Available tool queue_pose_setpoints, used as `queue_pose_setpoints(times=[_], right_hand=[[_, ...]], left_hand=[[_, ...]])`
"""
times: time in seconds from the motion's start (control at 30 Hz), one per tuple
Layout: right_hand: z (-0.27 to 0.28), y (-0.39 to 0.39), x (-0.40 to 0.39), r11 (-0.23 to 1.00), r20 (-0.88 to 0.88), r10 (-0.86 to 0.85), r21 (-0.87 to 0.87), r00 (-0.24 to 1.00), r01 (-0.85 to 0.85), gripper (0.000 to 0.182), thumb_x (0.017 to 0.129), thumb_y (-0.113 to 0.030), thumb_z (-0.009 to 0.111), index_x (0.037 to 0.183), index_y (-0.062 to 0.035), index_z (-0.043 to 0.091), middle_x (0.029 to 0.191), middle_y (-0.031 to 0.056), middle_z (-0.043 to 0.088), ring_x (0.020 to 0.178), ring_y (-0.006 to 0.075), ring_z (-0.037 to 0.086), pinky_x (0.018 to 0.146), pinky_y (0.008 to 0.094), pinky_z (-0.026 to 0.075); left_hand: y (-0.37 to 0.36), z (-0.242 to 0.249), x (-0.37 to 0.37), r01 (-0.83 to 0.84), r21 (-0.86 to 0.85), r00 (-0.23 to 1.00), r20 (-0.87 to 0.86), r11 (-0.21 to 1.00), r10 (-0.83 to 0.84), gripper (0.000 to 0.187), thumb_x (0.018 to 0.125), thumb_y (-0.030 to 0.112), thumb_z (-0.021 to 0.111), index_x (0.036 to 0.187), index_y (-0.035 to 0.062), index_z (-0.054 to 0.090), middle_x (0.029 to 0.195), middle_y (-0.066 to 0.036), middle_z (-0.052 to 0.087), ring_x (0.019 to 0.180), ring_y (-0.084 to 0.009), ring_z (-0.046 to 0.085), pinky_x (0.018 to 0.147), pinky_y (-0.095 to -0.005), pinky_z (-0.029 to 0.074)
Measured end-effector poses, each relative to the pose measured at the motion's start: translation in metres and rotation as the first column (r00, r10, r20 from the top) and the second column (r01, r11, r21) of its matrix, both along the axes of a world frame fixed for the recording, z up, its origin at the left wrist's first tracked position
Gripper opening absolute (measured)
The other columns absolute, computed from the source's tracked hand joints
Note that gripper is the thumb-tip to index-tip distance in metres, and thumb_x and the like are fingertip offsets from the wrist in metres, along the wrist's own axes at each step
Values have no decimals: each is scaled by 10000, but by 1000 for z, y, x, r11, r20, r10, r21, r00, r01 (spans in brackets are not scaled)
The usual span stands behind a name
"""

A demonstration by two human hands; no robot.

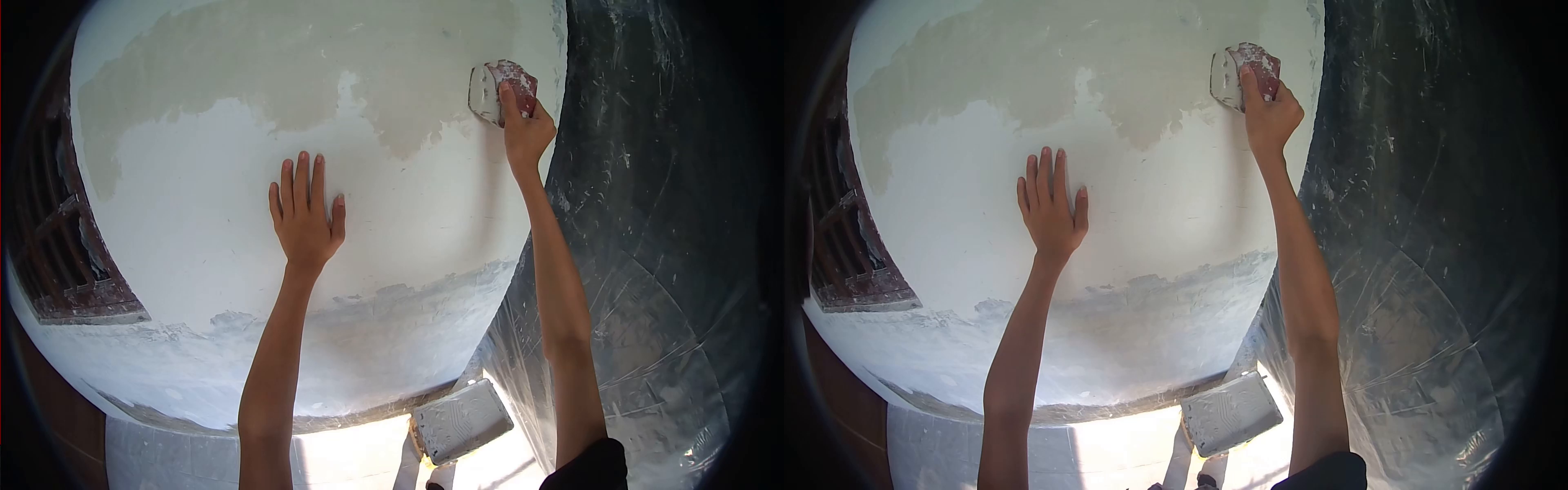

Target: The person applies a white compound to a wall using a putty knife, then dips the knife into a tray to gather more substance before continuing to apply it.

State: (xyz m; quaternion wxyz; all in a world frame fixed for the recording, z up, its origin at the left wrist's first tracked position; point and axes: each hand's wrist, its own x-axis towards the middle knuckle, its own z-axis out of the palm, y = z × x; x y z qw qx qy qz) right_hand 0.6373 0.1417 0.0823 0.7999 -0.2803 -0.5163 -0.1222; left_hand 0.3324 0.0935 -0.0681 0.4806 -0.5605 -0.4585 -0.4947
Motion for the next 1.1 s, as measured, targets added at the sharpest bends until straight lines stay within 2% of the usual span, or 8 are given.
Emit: queue_pose_setpoints(times=[0.1,0.17,0.37,0.73,0.8,0.97,1.03,1.1], right_hand=[[-9,-29,-39,961,-16,273,-39,962,-273,392,851,-326,813,782,48,714,650,71,663,560,92,561,536,264,449],[-21,-25,-60,927,138,353,-185,925,-326,379,837,-348,827,827,20,738,656,47,599,600,109,548,557,291,432],[-15,-11,-67,974,327,154,-208,932,-89,473,774,-451,848,808,11,753,617,71,576,547,165,523,527,351,424],[-1,-27,-7,984,104,-102,-133,989,115,465,833,-421,794,780,35,723,618,66,669,547,131,585,587,311,492],[-12,-37,2,983,-13,130,-127,991,-130,425,845,-386,788,833,35,728,708,69,700,627,114,600,627,299,498],[-49,-59,37,922,2,267,-292,964,-255,400,864,-375,775,918,19,734,796,65,719,691,100,614,666,291,501],[-64,-59,55,866,-68,406,-292,911,-407,423,816,-383,844,948,6,741,835,8,682,710,62,571,649,263,474],[-86,-64,70,864,-56,369,-347,928,-365,421,845,-382,821,1007,-2,737,892,14,694,769,62,603,691,259,485]], left_hand=[[1,0,0,2,-2,1000,-3,1000,-2,580,973,315,503,1508,103,433,1574,-109,388,1469,-323,320,1178,-516,210],[1,0,-1,-1,-5,1000,-6,1000,1,583,973,318,503,1511,105,428,1576,-108,385,1471,-324,317,1178,-517,211],[2,0,-3,4,-21,1000,3,1000,-4,583,979,335,491,1515,117,424,1581,-93,379,1477,-310,307,1183,-513,201],[2,1,0,-8,16,1000,3,1000,8,574,985,335,489,1520,137,420,1581,-80,381,1482,-292,303,1193,-501,188],[2,2,0,-21,21,1000,-3,1000,21,583,982,338,494,1525,142,410,1582,-82,378,1491,-289,284,1192,-511,186],[-3,2,10,-31,-7,999,14,999,31,580,1006,329,466,1540,125,370,1598,-97,341,1495,-314,266,1189,-536,184],[-5,-4,21,-32,-44,999,39,999,34,574,1017,321,450,1546,119,353,1602,-105,329,1494,-328,263,1188,-546,187],[-12,-27,36,52,-18,998,34,998,-51,566,1010,315,468,1534,123,375,1588,-111,354,1488,-333,280,1185,-548,210]])
